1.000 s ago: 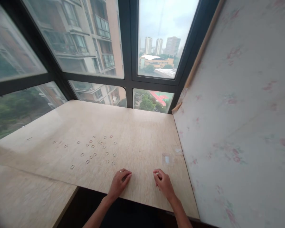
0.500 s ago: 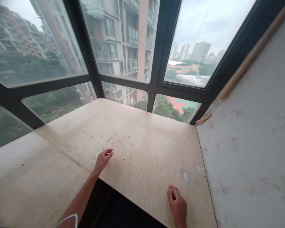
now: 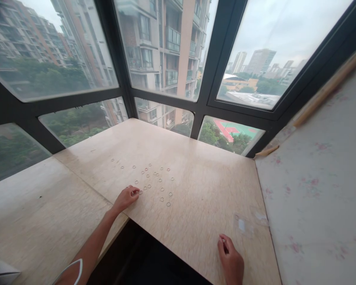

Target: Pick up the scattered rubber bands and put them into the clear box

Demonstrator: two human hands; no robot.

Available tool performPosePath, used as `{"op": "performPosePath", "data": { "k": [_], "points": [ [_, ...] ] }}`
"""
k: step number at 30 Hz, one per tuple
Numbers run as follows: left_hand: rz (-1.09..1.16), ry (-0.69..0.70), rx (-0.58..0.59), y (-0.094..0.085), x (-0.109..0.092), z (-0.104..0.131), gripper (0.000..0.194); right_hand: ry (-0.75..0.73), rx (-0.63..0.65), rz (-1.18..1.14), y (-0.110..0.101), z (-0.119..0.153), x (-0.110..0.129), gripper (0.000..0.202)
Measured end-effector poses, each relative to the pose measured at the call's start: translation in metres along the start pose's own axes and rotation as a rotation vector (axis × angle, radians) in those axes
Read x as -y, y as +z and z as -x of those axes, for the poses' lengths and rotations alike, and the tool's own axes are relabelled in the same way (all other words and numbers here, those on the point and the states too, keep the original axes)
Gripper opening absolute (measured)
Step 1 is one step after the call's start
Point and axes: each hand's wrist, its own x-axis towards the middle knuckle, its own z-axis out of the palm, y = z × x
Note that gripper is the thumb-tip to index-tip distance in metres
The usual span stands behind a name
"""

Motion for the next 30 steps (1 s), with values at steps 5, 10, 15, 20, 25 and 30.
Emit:
{"op": "performPosePath", "data": {
  "k": [5, 10, 15, 20, 25, 30],
  "points": [
    [-0.048, 0.023, 0.036, 0.003, -0.003, -0.003, 0.022, -0.013, -0.014, 0.036, 0.001, 0.001, 0.001, 0.055],
    [-0.109, 0.025, 0.086, 0.003, -0.005, -0.005, 0.014, -0.039, -0.036, 0.076, 0.003, 0.001, 0.000, 0.057],
    [-0.120, 0.048, 0.129, 0.000, -0.010, -0.003, 0.009, -0.057, -0.037, 0.081, 0.001, 0.002, 0.002, 0.056],
    [-0.016, 0.091, 0.120, 0.001, -0.023, 0.007, 0.011, -0.066, -0.026, 0.063, 0.000, 0.002, 0.003, 0.054],
    [0.612, 0.003, 0.074, 0.014, -0.055, 0.017, 0.021, -0.069, -0.011, 0.018, -0.001, 0.002, 0.004, 0.052],
    [0.912, -0.062, 0.109, 0.032, -0.110, 0.025, 0.024, -0.069, -0.008, -0.052, -0.002, 0.002, 0.006, 0.048]
  ]
}}
